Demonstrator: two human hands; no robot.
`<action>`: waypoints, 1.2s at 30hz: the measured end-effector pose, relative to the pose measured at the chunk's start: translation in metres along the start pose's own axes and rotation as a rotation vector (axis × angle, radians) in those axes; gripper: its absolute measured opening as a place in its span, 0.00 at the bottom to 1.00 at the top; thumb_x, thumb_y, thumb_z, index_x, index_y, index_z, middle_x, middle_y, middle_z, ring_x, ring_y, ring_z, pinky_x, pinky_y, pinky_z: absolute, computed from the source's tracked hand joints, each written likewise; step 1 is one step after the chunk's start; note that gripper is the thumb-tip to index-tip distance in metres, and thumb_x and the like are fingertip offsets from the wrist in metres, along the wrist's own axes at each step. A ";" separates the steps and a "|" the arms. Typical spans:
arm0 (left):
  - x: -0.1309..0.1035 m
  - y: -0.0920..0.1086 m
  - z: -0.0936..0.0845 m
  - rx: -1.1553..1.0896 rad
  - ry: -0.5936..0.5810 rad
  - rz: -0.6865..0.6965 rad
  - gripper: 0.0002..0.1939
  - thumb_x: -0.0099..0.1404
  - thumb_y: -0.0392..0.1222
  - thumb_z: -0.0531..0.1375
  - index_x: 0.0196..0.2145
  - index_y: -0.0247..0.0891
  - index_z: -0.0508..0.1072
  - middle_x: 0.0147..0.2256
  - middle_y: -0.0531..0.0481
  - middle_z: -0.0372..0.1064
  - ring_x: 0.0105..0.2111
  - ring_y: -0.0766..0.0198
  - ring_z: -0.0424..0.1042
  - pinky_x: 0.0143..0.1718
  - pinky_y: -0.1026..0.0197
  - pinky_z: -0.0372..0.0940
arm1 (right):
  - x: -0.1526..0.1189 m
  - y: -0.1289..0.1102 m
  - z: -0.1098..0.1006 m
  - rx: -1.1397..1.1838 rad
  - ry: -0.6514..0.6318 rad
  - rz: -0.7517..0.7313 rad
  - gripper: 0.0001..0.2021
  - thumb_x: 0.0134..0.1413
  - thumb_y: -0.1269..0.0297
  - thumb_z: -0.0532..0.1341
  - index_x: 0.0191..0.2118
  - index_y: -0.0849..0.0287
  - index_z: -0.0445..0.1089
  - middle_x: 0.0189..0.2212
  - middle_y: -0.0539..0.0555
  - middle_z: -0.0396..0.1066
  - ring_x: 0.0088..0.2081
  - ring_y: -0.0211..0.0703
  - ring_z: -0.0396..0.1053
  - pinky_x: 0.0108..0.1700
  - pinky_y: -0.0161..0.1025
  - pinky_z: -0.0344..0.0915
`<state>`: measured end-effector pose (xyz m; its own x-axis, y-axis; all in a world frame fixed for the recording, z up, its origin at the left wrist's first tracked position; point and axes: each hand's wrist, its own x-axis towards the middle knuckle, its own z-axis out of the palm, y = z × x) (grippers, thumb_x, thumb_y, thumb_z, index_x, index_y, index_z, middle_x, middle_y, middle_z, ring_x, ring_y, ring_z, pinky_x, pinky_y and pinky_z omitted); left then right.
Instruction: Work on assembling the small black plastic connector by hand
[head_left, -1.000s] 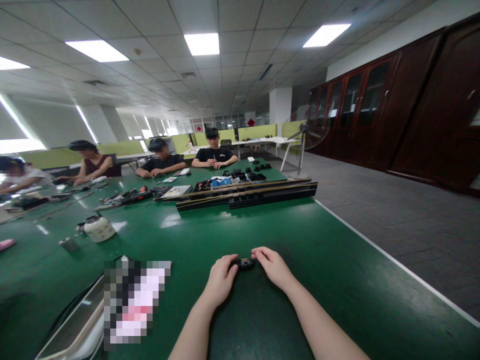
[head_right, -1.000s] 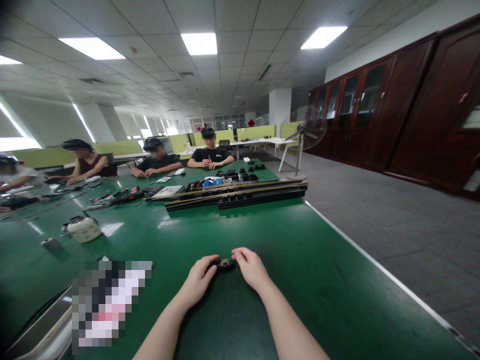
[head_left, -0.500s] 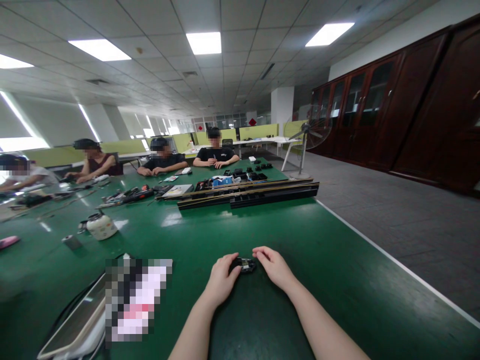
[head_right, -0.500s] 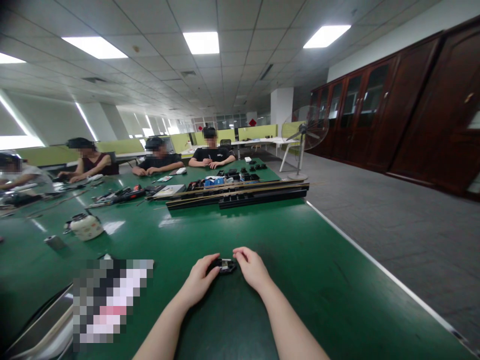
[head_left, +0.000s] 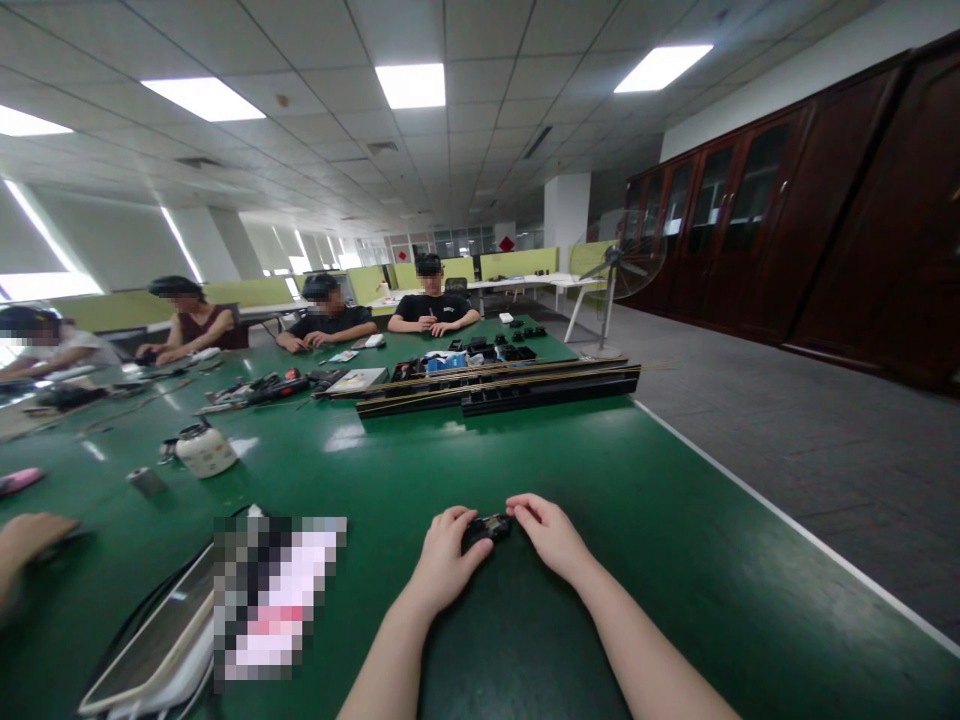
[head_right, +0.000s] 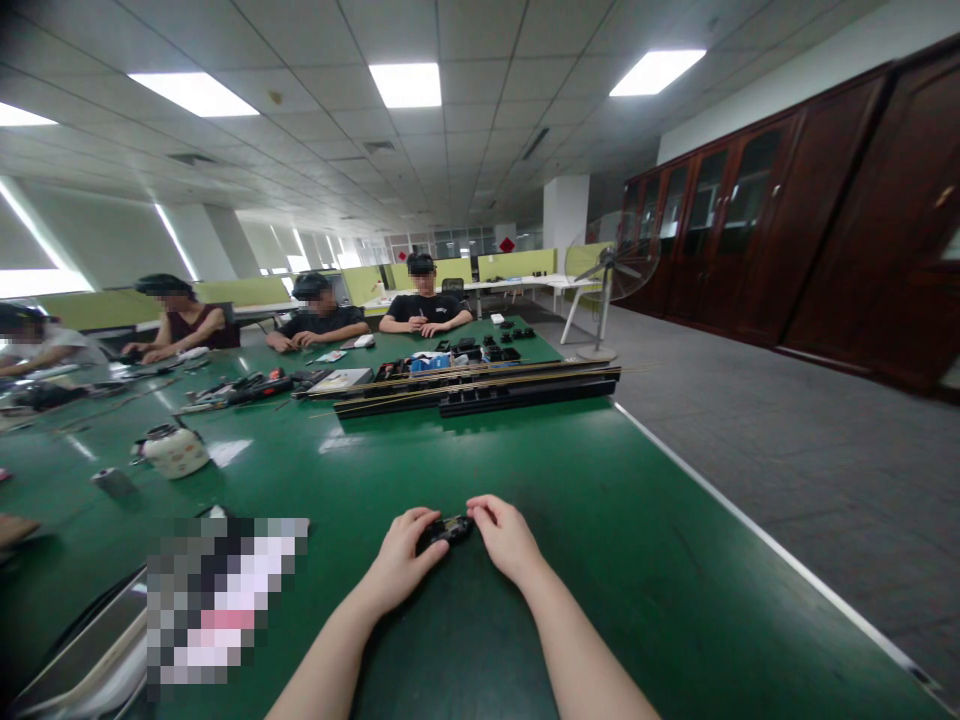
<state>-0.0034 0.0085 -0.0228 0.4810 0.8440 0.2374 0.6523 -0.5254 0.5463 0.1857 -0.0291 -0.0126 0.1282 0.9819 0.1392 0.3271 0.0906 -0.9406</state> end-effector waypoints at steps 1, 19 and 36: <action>0.000 0.001 -0.001 0.004 -0.002 0.000 0.18 0.59 0.44 0.58 0.47 0.36 0.70 0.47 0.42 0.65 0.48 0.52 0.63 0.52 0.52 0.58 | 0.000 0.000 0.000 -0.001 0.000 0.000 0.14 0.53 0.58 0.52 0.38 0.58 0.71 0.37 0.55 0.75 0.42 0.46 0.71 0.48 0.43 0.63; 0.000 0.000 0.002 0.044 0.019 0.013 0.13 0.61 0.42 0.55 0.43 0.36 0.70 0.47 0.42 0.65 0.49 0.53 0.63 0.52 0.51 0.58 | 0.000 0.003 0.002 0.045 0.071 -0.033 0.12 0.51 0.59 0.55 0.36 0.56 0.72 0.33 0.53 0.75 0.37 0.44 0.72 0.43 0.41 0.65; 0.009 0.008 -0.001 0.067 -0.019 -0.045 0.13 0.60 0.42 0.56 0.43 0.41 0.69 0.49 0.47 0.65 0.51 0.56 0.61 0.51 0.54 0.54 | 0.010 0.007 -0.002 0.029 0.278 -0.025 0.16 0.50 0.53 0.54 0.36 0.58 0.71 0.20 0.49 0.68 0.20 0.38 0.59 0.24 0.36 0.56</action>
<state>0.0056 0.0123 -0.0155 0.4609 0.8651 0.1979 0.7112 -0.4935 0.5007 0.1910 -0.0187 -0.0172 0.3734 0.8965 0.2385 0.3068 0.1233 -0.9438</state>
